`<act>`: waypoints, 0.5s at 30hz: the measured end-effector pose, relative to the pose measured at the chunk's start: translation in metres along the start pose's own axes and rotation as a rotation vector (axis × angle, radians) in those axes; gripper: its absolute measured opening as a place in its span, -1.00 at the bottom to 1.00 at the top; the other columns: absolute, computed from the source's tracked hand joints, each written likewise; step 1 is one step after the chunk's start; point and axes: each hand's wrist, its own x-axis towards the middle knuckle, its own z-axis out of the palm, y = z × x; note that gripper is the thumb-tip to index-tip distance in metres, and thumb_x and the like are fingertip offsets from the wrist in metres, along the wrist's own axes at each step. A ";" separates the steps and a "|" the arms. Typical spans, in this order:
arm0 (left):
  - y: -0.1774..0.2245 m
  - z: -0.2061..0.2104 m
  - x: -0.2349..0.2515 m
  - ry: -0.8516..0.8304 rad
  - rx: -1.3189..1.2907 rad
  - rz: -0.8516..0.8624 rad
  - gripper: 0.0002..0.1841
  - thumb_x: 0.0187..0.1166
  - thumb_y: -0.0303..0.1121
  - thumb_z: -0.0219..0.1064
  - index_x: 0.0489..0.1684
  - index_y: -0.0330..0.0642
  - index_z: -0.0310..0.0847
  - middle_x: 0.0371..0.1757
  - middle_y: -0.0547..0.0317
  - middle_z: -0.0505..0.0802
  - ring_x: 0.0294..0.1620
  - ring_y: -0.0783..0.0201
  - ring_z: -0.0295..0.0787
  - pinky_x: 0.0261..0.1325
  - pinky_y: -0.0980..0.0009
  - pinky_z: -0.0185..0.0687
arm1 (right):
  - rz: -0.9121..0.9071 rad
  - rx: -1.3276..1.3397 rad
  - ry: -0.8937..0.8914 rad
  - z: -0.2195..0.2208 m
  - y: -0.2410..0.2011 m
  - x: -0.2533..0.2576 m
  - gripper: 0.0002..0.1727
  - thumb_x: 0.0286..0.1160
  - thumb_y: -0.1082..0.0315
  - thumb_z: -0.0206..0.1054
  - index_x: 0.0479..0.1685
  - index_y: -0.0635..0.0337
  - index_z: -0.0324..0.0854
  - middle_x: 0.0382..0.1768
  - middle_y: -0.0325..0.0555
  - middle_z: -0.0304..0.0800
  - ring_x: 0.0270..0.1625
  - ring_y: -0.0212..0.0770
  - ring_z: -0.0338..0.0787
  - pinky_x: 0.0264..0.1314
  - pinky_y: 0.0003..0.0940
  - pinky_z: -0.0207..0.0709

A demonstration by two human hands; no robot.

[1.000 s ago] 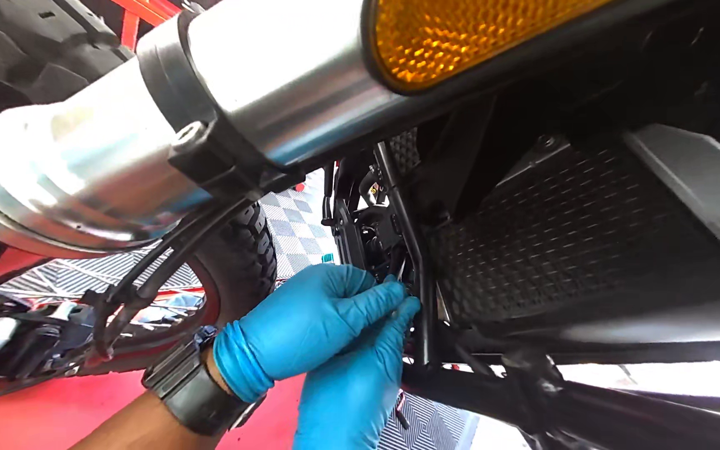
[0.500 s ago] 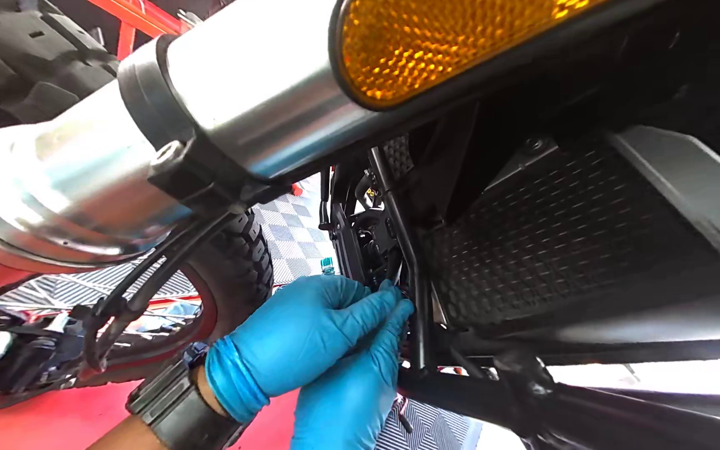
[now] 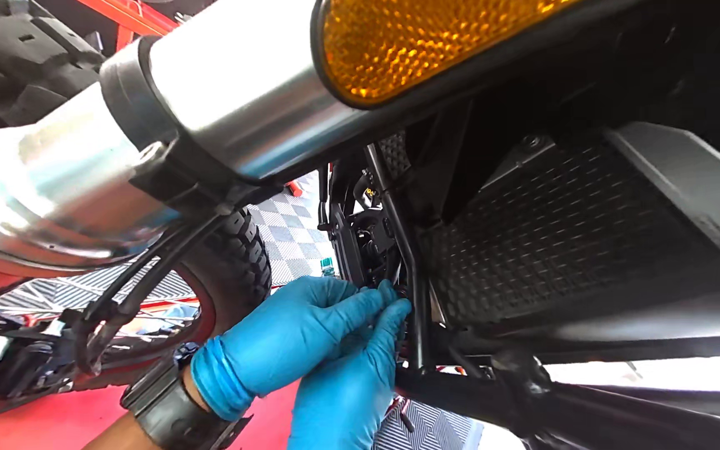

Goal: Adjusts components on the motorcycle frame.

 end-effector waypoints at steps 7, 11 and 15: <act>0.008 0.001 0.003 0.038 -0.261 0.096 -0.74 0.75 -0.27 0.24 -0.11 -0.09 0.89 -0.58 0.16 0.76 -0.70 0.40 0.52 -0.59 0.56 0.47 | -0.037 0.046 0.007 0.002 -0.002 -0.001 -0.65 0.90 0.11 -0.01 0.33 0.13 0.50 0.26 -0.12 0.66 0.44 -0.19 0.64 0.57 -0.25 0.51; -0.006 0.003 0.007 0.041 -0.037 -0.072 -0.66 0.66 0.02 0.35 -0.32 0.02 0.89 -0.60 0.21 0.78 -0.68 0.35 0.59 -0.55 0.44 0.54 | -0.012 -0.011 0.025 -0.001 0.002 0.000 -0.58 0.88 0.01 0.00 0.11 0.16 0.59 -0.10 -0.10 0.75 0.01 -0.26 0.78 0.08 -0.35 0.69; -0.003 0.006 0.006 -0.029 -0.062 -0.046 -0.61 0.64 0.07 0.35 -0.36 -0.01 0.90 -0.66 0.18 0.72 -0.72 0.35 0.51 -0.61 0.46 0.45 | 0.008 -0.047 -0.011 -0.001 0.001 0.000 -0.54 0.88 -0.04 -0.04 -0.25 0.10 0.52 -0.59 -0.24 0.43 -0.63 -0.40 0.48 -0.55 -0.53 0.45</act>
